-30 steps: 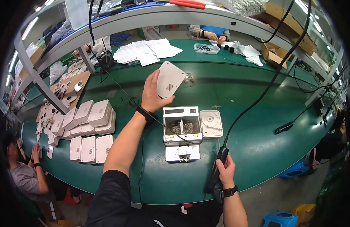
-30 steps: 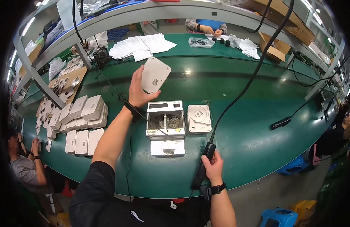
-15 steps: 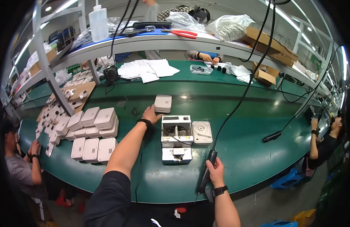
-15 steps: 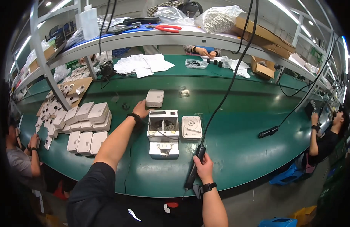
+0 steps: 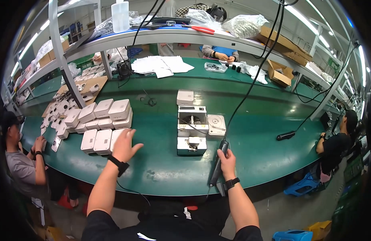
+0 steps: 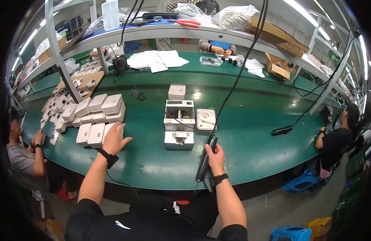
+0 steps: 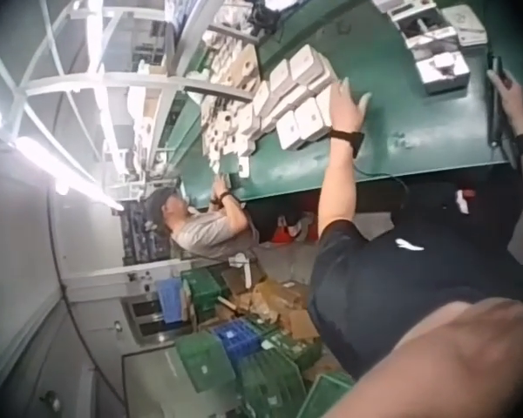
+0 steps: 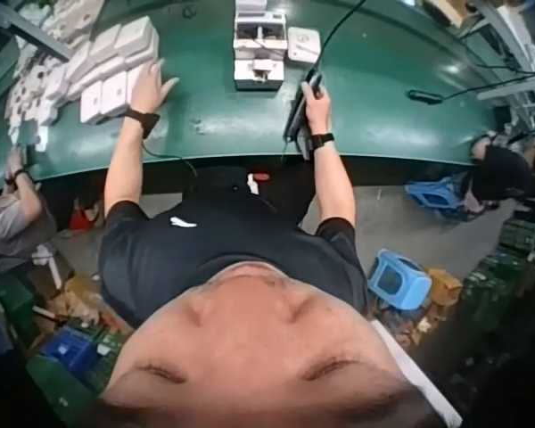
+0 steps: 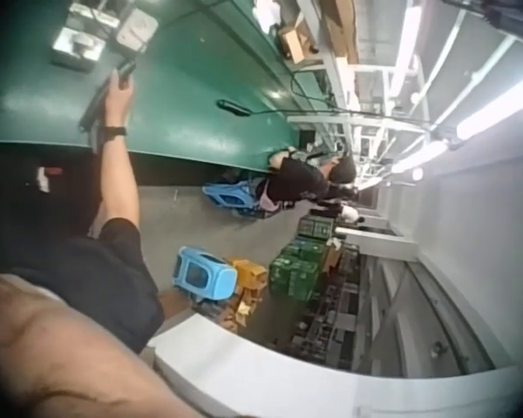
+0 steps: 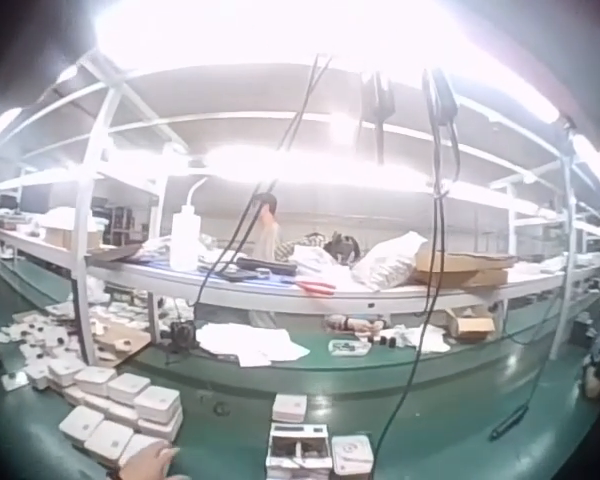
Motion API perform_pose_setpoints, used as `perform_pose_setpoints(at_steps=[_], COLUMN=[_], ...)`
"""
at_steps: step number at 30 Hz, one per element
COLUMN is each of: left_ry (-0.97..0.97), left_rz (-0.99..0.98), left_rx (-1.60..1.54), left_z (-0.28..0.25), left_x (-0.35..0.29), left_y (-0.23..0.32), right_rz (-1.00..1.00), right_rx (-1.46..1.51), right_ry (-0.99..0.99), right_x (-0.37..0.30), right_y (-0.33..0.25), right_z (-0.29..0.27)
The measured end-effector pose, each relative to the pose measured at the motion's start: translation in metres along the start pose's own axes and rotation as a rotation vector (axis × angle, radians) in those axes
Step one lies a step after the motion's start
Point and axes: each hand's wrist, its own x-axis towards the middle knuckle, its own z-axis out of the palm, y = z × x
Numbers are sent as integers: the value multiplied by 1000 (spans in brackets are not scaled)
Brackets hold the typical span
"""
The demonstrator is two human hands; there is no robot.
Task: The person picks up a white device and uses a power screwdriver to drive screws into its base before placing it on the table. They repeat this process for several more devices, then move the completed devices to the side and rub their hands together.
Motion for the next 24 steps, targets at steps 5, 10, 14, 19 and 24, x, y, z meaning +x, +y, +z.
perform_pose_setpoints(at_steps=[5, 10, 14, 19, 24], left_ry=[-201, -245, -422, -710, -824], left_rz=[131, 178, 130, 113, 68], left_rx=[-140, 14, 43, 192, 268], left_z=[74, 126, 110, 96, 101], left_x=[-3, -11, 0, 19, 27], left_y=[28, 41, 54, 61, 74], right_rz=[-259, -424, -132, -25, -462], right_rx=[-440, -474, -477, -607, -934], right_ry=[298, 323, 126, -226, -482], right_x=[31, 100, 168, 227, 266], right_y=[-47, -110, -102, -107, -92], right_z=[-4, -22, -32, 3, 72])
